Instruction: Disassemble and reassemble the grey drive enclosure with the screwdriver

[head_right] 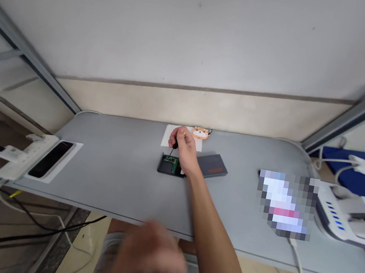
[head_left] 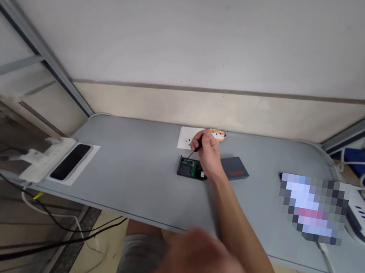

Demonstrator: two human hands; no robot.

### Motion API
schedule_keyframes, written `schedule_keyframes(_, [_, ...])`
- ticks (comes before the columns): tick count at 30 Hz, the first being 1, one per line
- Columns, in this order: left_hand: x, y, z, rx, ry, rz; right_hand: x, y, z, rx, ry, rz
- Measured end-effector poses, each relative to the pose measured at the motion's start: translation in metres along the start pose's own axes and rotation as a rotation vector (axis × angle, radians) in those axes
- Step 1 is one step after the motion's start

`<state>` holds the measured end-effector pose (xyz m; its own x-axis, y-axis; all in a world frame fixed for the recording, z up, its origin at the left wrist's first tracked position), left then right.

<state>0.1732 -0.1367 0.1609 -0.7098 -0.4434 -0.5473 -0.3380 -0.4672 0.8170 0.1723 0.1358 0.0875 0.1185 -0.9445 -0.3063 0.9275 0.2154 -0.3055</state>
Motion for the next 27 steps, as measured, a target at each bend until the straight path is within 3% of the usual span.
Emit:
schedule_keyframes(2, [0.004, -0.021, 0.074, 0.051, 0.208, -0.057, -0.001, 0.001, -0.001, -0.017, 0.004, -0.024])
schedule_keyframes(4, [0.031, -0.046, 0.169, 0.295, 0.803, -0.260, -0.002, 0.000, -0.001, -0.023, 0.001, -0.023])
schedule_keyframes(5, [0.044, -0.066, 0.199, 0.391, 1.006, -0.278, -0.002, -0.001, -0.001, -0.025, 0.001, -0.018])
schedule_keyframes(7, [0.057, -0.109, 0.230, 0.492, 1.217, -0.111, -0.001, -0.002, 0.000, -0.030, 0.013, -0.018])
schedule_keyframes(9, [0.059, -0.136, 0.237, 0.535, 1.206, 0.050, 0.000, -0.003, 0.001, -0.037, 0.028, -0.034])
schedule_keyframes(11, [0.060, -0.147, 0.233, 0.570, 1.144, 0.099, 0.002, -0.003, 0.001, -0.038, 0.030, -0.045])
schedule_keyframes(17, [0.069, -0.149, 0.226, 0.614, 1.033, 0.027, 0.005, -0.007, 0.000, -0.041, 0.028, -0.023])
schedule_keyframes(27, [0.069, -0.152, 0.225, 0.595, 0.928, 0.005, 0.009, -0.013, 0.002, 0.085, 0.058, 0.011])
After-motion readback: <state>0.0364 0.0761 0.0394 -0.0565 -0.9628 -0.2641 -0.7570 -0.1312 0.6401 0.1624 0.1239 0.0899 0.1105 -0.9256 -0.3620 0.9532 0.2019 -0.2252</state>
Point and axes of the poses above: each hand's wrist, its own x-axis away from the middle knuckle, its own y-axis out of the back of the hand, z = x × y, the point moved 8 cm from there along -x, towards the middle knuckle, and after that the axes turned 9 degrees about x, right-handed, at the moved point
